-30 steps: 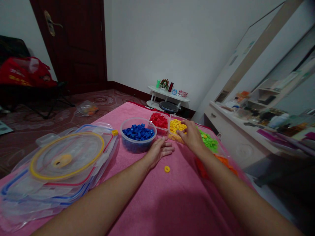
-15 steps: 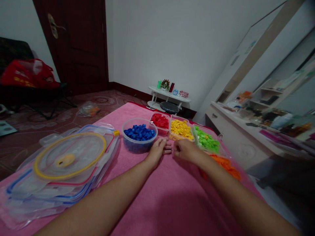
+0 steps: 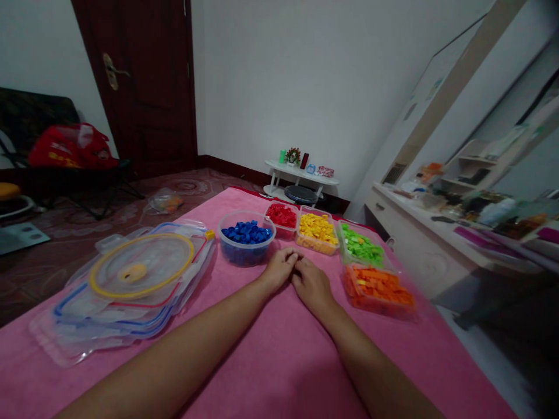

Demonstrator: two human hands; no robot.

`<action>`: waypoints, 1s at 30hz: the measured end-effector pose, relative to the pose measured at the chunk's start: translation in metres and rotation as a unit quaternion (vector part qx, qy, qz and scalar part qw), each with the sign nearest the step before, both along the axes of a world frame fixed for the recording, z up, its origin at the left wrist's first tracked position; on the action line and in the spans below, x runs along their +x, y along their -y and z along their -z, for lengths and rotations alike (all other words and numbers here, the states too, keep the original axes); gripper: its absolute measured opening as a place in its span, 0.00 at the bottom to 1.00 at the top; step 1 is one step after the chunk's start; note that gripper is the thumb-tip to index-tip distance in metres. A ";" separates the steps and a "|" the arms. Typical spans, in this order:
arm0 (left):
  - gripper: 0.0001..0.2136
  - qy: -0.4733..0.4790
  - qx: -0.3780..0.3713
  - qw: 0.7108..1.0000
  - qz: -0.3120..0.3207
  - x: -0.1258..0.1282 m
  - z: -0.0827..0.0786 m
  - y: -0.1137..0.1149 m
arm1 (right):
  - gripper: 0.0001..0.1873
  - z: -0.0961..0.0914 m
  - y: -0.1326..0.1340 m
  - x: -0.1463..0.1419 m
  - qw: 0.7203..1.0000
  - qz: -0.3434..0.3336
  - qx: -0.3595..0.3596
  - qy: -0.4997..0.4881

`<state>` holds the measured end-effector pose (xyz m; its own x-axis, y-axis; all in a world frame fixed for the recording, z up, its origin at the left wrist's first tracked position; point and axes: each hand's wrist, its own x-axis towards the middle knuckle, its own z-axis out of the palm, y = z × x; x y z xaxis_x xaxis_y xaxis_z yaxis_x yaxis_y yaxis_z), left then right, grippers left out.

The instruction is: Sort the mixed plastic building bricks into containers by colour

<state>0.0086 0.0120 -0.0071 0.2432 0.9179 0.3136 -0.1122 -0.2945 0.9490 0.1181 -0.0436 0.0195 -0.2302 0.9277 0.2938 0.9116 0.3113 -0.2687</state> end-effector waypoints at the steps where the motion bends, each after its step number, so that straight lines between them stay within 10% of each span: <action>1: 0.10 -0.029 0.024 0.999 -0.005 0.000 0.000 0.001 | 0.15 0.003 0.000 0.001 1.000 0.001 0.009 -0.015; 13: 0.10 -0.175 0.152 0.970 -0.074 0.004 -0.010 0.021 | 0.16 0.011 0.002 0.016 0.996 -0.054 0.036 -0.066; 30: 0.10 -0.135 0.108 0.984 -0.043 0.000 0.000 0.006 | 0.12 0.012 0.000 0.017 0.994 -0.073 0.037 -0.068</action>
